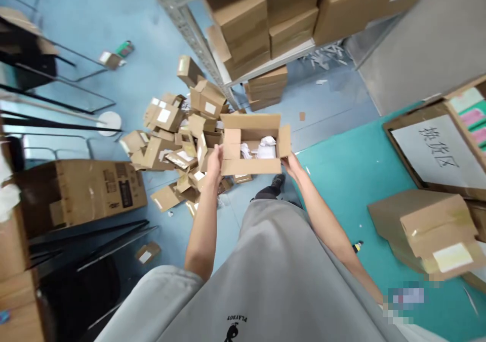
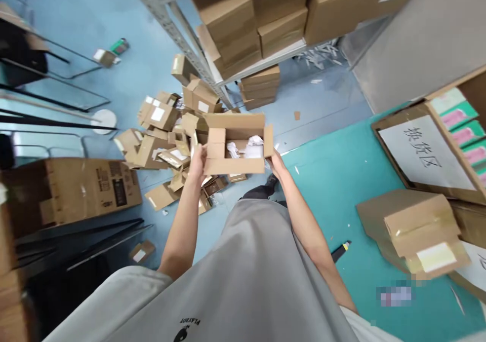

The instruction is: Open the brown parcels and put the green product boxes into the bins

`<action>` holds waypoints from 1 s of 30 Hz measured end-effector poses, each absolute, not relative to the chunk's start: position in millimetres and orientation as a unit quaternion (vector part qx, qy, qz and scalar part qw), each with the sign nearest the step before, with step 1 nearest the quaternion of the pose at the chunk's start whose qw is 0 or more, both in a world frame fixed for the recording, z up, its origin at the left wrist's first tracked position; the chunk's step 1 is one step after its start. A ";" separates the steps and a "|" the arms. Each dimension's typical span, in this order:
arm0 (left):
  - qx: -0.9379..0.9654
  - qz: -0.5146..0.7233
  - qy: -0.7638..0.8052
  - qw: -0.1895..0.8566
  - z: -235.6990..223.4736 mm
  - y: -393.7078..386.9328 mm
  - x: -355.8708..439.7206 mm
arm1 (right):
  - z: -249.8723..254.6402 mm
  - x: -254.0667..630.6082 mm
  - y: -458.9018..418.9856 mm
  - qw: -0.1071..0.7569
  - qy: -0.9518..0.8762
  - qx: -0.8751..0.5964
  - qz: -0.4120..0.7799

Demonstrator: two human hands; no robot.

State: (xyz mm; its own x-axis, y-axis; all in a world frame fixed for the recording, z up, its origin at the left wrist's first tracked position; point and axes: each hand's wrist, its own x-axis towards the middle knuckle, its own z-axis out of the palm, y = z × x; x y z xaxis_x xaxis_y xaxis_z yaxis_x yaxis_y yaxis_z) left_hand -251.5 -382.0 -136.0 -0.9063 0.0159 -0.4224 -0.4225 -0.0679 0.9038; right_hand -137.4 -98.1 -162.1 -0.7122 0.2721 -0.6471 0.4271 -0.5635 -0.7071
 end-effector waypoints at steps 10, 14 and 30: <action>-0.350 0.680 0.637 -0.101 -58.5 -537.4 -267.0 | -84.7 -229.5 -224.7 0.224 0.513 0.076 -0.825; -0.381 0.687 0.618 0.015 -100.4 -464.0 -230.5 | -120.0 -165.5 -195.8 0.229 0.521 0.189 -0.800; 0.082 0.565 0.591 0.570 -142.9 -83.0 -96.6 | -149.3 97.3 -37.1 -0.155 0.333 0.534 -0.761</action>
State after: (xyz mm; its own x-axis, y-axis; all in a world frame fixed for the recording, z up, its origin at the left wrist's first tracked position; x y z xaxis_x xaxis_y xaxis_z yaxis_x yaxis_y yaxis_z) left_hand -96.6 -83.0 -142.9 -0.3368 0.7403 -0.5818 -0.5474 0.3489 0.7607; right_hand 97.3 -37.1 -149.3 -0.3815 0.5922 -0.7097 0.1195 -0.7298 -0.6732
